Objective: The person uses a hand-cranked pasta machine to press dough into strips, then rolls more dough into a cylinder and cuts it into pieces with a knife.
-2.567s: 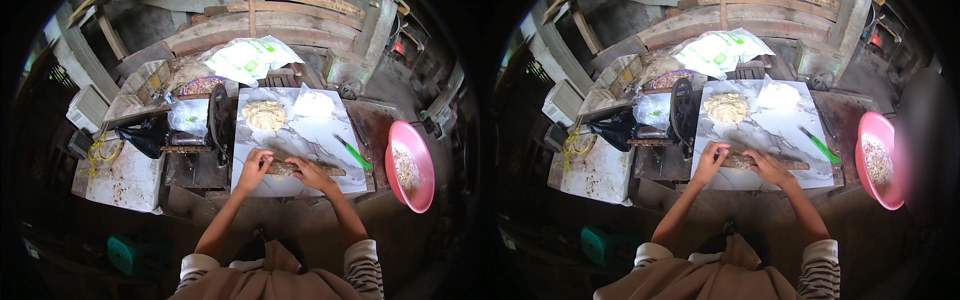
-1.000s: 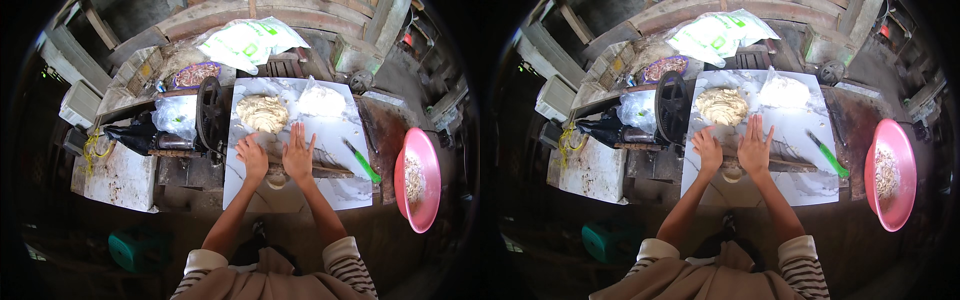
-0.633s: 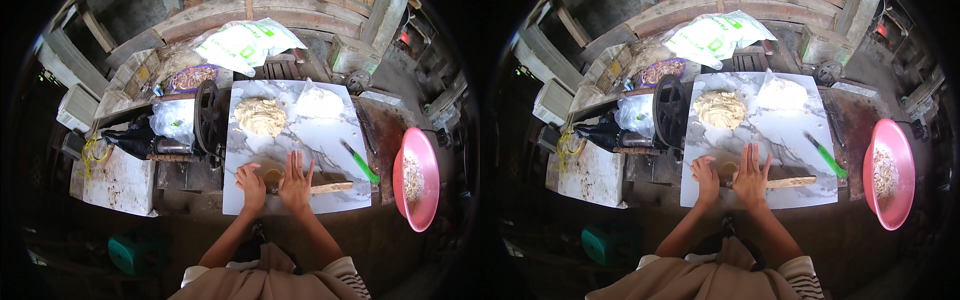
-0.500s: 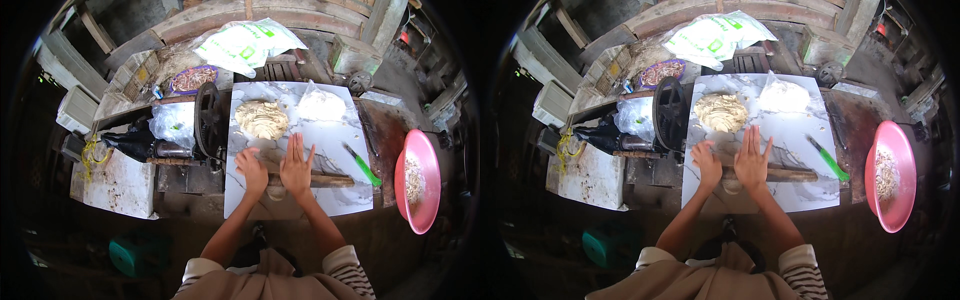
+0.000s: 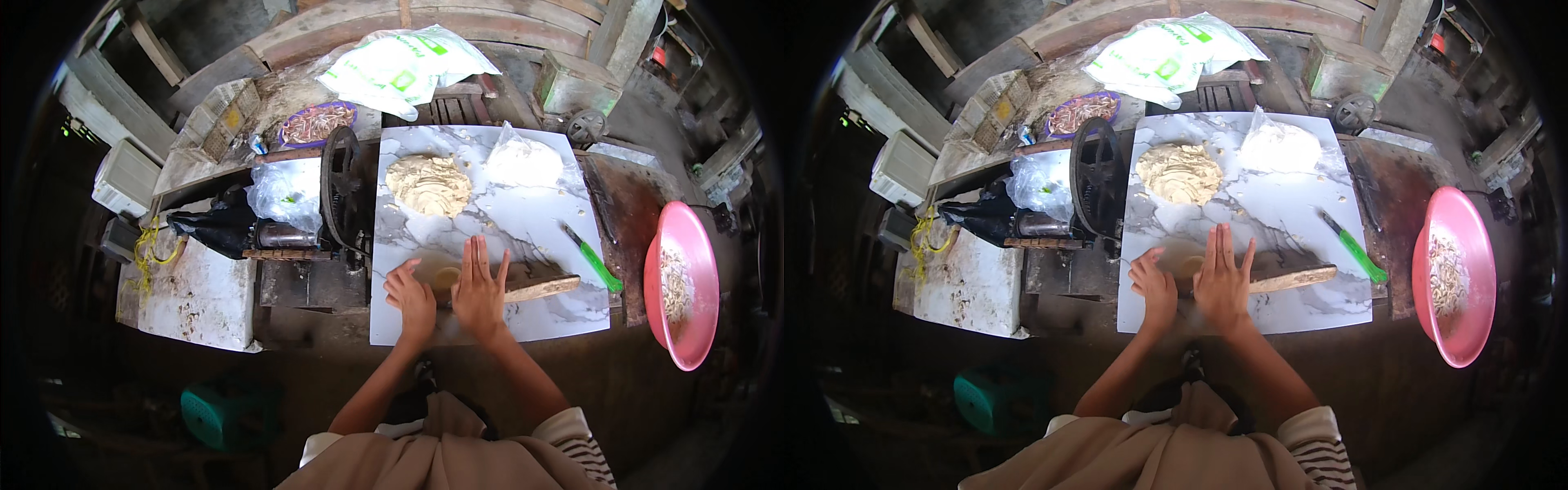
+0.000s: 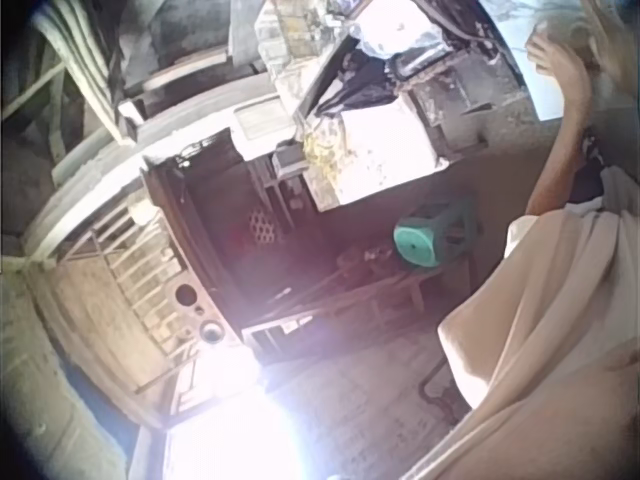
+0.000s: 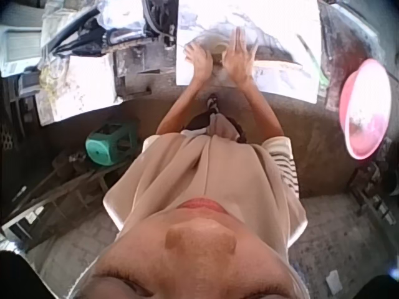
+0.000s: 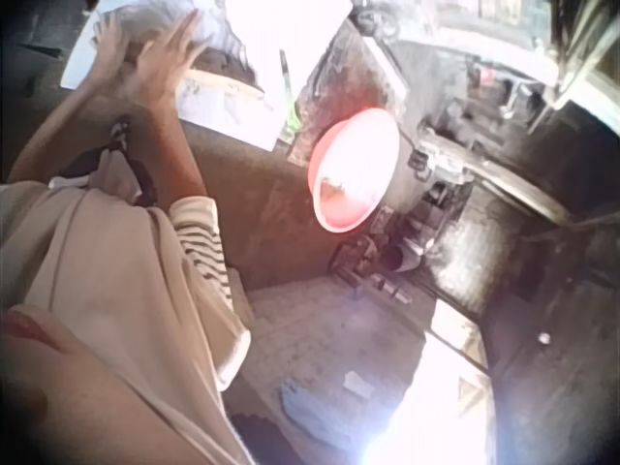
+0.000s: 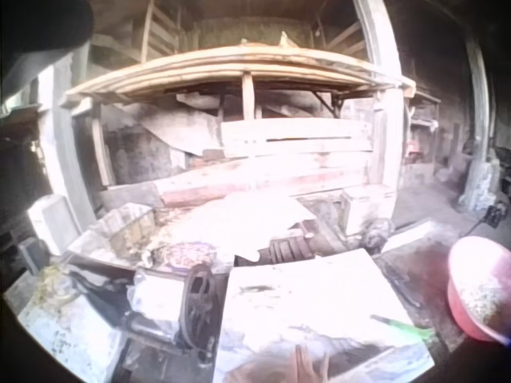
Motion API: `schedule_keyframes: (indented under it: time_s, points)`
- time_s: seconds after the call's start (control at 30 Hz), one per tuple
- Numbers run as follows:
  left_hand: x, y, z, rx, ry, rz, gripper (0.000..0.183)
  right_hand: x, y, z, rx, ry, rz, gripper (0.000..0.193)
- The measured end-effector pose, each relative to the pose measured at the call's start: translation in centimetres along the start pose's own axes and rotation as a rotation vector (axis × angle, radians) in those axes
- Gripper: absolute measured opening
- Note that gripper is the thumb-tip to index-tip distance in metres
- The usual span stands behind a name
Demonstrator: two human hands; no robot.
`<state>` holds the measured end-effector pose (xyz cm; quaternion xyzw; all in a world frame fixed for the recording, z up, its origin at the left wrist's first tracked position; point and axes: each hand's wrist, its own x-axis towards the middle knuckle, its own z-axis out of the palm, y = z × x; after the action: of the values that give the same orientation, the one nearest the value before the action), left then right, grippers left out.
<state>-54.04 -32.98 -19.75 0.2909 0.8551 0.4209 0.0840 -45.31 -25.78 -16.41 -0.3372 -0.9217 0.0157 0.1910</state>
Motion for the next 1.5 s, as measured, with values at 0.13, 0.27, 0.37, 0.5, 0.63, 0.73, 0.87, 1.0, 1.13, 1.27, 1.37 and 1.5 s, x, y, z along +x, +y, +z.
schedule_keyframes:
  time_s: [0.13, 0.27, 0.37, 0.5, 0.63, 0.73, 0.87, 1.0, 1.13, 1.27, 1.37, 1.5]
  points:
    - [3.8, 0.9, 1.2, 0.016, 0.135, 0.028, 0.047, 3.6, 1.4, 2.8, -0.047, 0.087, -0.027, 0.066]
    - [4.4, 1.6, 1.0, 0.028, 0.001, -0.041, 0.051, 4.4, 1.9, 3.3, -0.092, 0.084, -0.040, 0.068]
    - [0.4, -0.6, 0.8, 0.039, -0.013, -0.005, 0.060, 0.9, 0.7, 1.7, -0.019, 0.015, -0.062, 0.068]
    - [-0.9, -0.9, 0.2, 0.153, 0.020, 0.183, 0.063, -0.2, 0.2, -0.1, 0.024, -0.040, -0.120, 0.066]
    - [2.3, 0.3, 0.3, 0.141, -0.010, 0.195, 0.062, 2.7, 0.9, 1.8, -0.082, 0.050, -0.099, 0.068]
    - [4.9, 0.7, 0.9, 0.105, 0.036, 0.184, 0.063, 4.8, 1.4, 3.1, -0.166, 0.123, -0.118, 0.067]
    - [0.8, -0.8, 0.0, 0.103, -0.003, 0.218, 0.060, 1.2, 0.0, 1.1, -0.052, -0.027, -0.139, 0.065]
    - [-0.3, -0.9, -0.1, 0.168, -0.048, 0.220, 0.060, 0.4, 0.0, 0.5, -0.065, -0.022, -0.156, 0.068]
    - [4.0, 0.3, 0.6, 0.175, -0.022, 0.224, 0.061, 4.3, 0.5, 2.0, -0.058, 0.005, -0.114, 0.065]
    - [5.4, 0.5, 0.6, 0.146, 0.030, 0.232, 0.061, 4.9, 0.3, 2.8, -0.026, 0.060, -0.060, 0.060]
    - [1.7, -1.4, -0.2, 0.143, -0.024, 0.251, 0.063, 1.1, -1.4, 1.3, -0.036, -0.048, -0.034, 0.062]
    - [-0.1, -1.1, -1.4, 0.143, -0.105, 0.303, 0.067, -2.0, -2.1, 0.4, -0.084, -0.042, -0.016, 0.062]
